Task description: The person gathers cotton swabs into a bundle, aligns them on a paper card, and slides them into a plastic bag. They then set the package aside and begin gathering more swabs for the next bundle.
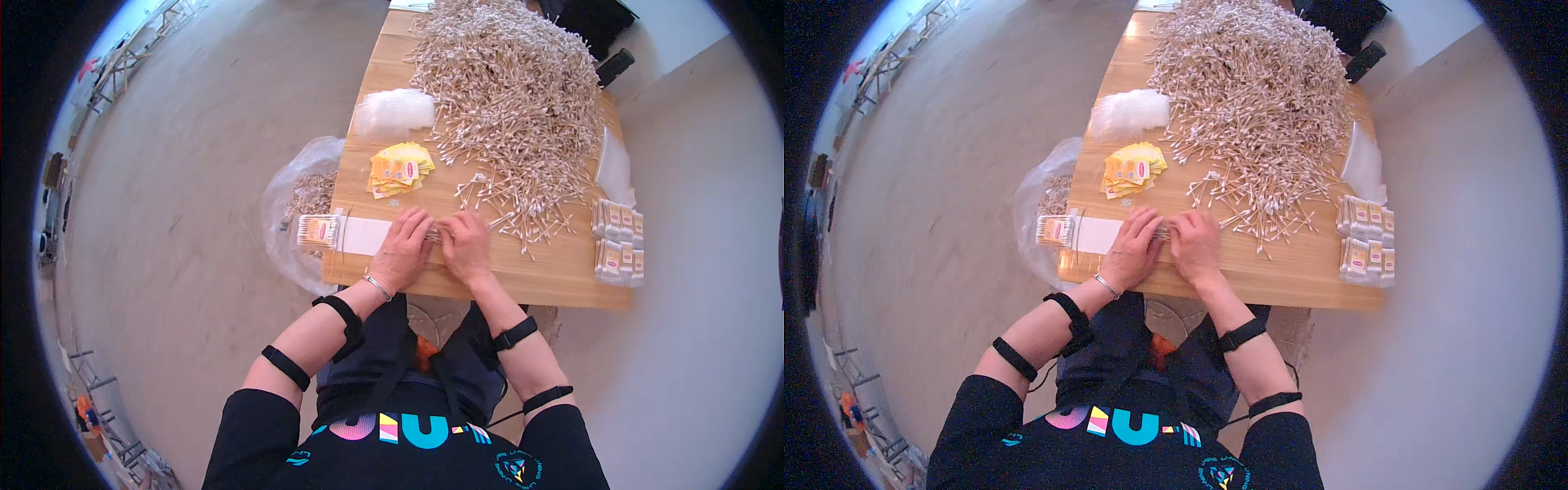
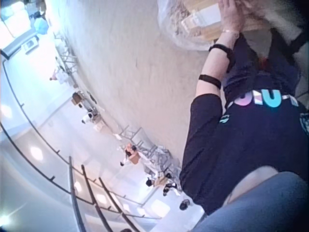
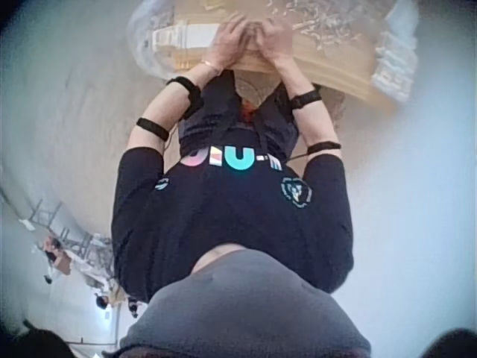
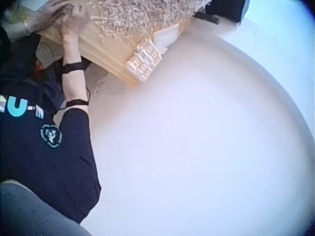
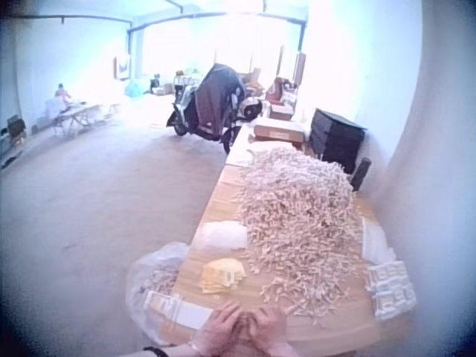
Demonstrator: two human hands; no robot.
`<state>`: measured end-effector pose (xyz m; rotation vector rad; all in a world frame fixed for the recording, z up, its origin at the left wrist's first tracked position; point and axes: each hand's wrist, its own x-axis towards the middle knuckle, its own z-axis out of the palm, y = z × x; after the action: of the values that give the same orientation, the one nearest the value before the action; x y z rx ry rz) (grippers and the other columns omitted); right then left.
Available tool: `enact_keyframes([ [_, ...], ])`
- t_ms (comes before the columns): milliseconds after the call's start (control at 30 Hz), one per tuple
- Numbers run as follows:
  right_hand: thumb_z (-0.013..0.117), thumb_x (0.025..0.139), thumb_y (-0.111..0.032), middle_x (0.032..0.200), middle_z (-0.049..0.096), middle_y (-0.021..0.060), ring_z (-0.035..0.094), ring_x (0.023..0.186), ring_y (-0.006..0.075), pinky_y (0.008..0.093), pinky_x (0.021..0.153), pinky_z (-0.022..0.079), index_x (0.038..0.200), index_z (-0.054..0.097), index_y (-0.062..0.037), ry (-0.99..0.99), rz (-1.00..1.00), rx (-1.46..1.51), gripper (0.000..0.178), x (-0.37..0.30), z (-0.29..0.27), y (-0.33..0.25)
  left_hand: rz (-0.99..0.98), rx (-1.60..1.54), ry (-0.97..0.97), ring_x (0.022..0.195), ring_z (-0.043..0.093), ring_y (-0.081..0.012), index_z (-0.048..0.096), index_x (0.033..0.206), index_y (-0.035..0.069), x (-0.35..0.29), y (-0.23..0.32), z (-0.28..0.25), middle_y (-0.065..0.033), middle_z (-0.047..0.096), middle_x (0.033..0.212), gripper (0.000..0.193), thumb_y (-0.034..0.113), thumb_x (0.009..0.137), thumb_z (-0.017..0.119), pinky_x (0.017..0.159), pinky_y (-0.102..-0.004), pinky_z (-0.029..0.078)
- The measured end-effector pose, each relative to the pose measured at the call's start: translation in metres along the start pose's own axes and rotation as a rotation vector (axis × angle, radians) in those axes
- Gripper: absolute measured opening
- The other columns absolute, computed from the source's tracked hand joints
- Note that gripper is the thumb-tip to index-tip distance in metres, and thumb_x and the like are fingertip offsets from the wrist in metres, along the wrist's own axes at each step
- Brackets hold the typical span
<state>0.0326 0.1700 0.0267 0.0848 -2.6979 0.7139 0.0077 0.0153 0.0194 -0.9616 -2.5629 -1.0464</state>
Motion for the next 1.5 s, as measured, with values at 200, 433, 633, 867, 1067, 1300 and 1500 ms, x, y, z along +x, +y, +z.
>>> enact_keyframes([
  [200,0.069,0.076,-0.024,0.092,0.058,0.0120,0.054,0.092,0.0292,0.0415,0.081,0.043,0.102,0.063,-0.0094,0.174,0.351,-0.189,0.030,0.021,-0.007,0.019,0.054,-0.086,-0.033,0.111,0.050,-0.0307,0.058,0.100,0.001,0.003,-0.005,0.000,-0.0140,0.056,0.110,0.020,0.008,0.081,0.059,0.106,-0.0434,0.034],
  [433,0.060,0.082,-0.018,0.089,0.057,0.0118,0.054,0.089,0.0312,0.0425,0.079,0.044,0.086,0.064,-0.0072,0.149,0.303,-0.136,0.012,0.024,0.022,0.016,0.079,-0.142,0.034,0.105,0.053,-0.0333,0.056,0.097,-0.002,-0.012,-0.009,0.011,-0.0171,0.056,0.106,0.020,0.003,0.079,0.058,0.094,-0.0410,0.043],
  [633,0.064,0.077,-0.011,0.084,0.057,0.0100,0.056,0.084,0.0298,0.0397,0.075,0.044,0.085,0.067,-0.0094,0.076,0.090,-0.087,0.009,0.007,0.008,0.015,0.078,-0.026,-0.038,0.122,0.044,-0.0326,0.053,0.117,0.001,-0.007,0.006,0.000,-0.0176,0.050,0.124,0.035,0.010,0.083,0.059,0.105,-0.0401,0.036],
  [867,0.065,0.075,-0.009,0.081,0.061,0.0093,0.058,0.081,0.0290,0.0398,0.073,0.045,0.087,0.068,-0.0107,-0.061,-0.056,0.048,0.012,0.005,-0.005,0.010,0.003,0.140,-0.060,0.130,0.037,-0.0306,0.045,0.129,0.002,-0.013,0.006,0.001,-0.0152,0.044,0.134,0.048,0.019,0.086,0.057,0.108,-0.0456,0.028],
  [1067,0.057,0.079,-0.010,0.078,0.061,0.0129,0.059,0.077,0.0320,0.0434,0.068,0.045,0.084,0.065,-0.0110,-0.027,-0.091,-0.142,0.010,0.001,-0.002,0.045,0.025,-0.006,-0.022,0.118,0.046,-0.0343,0.049,0.120,0.000,-0.005,0.003,0.009,-0.0192,0.051,0.121,0.042,0.015,0.082,0.057,0.104,-0.0488,0.031],
  [1300,0.058,0.082,-0.012,0.089,0.060,0.0045,0.054,0.091,0.0243,0.0375,0.085,0.040,0.090,0.067,-0.0147,0.056,0.119,-0.290,0.013,0.011,-0.026,0.061,0.002,-0.013,-0.040,0.119,0.044,-0.0354,0.049,0.118,-0.001,0.008,0.000,-0.007,-0.0191,0.051,0.121,0.041,0.009,0.079,0.060,0.107,-0.0457,0.030],
  [1500,0.066,0.078,-0.018,0.086,0.058,0.0031,0.053,0.090,0.0237,0.0372,0.082,0.041,0.089,0.067,-0.0145,0.146,0.148,-0.306,0.012,0.006,-0.016,0.037,0.017,-0.028,-0.090,0.120,0.044,-0.0322,0.051,0.116,0.001,-0.002,0.001,-0.002,-0.0148,0.051,0.121,0.039,0.010,0.080,0.061,0.109,-0.0465,0.029],
])
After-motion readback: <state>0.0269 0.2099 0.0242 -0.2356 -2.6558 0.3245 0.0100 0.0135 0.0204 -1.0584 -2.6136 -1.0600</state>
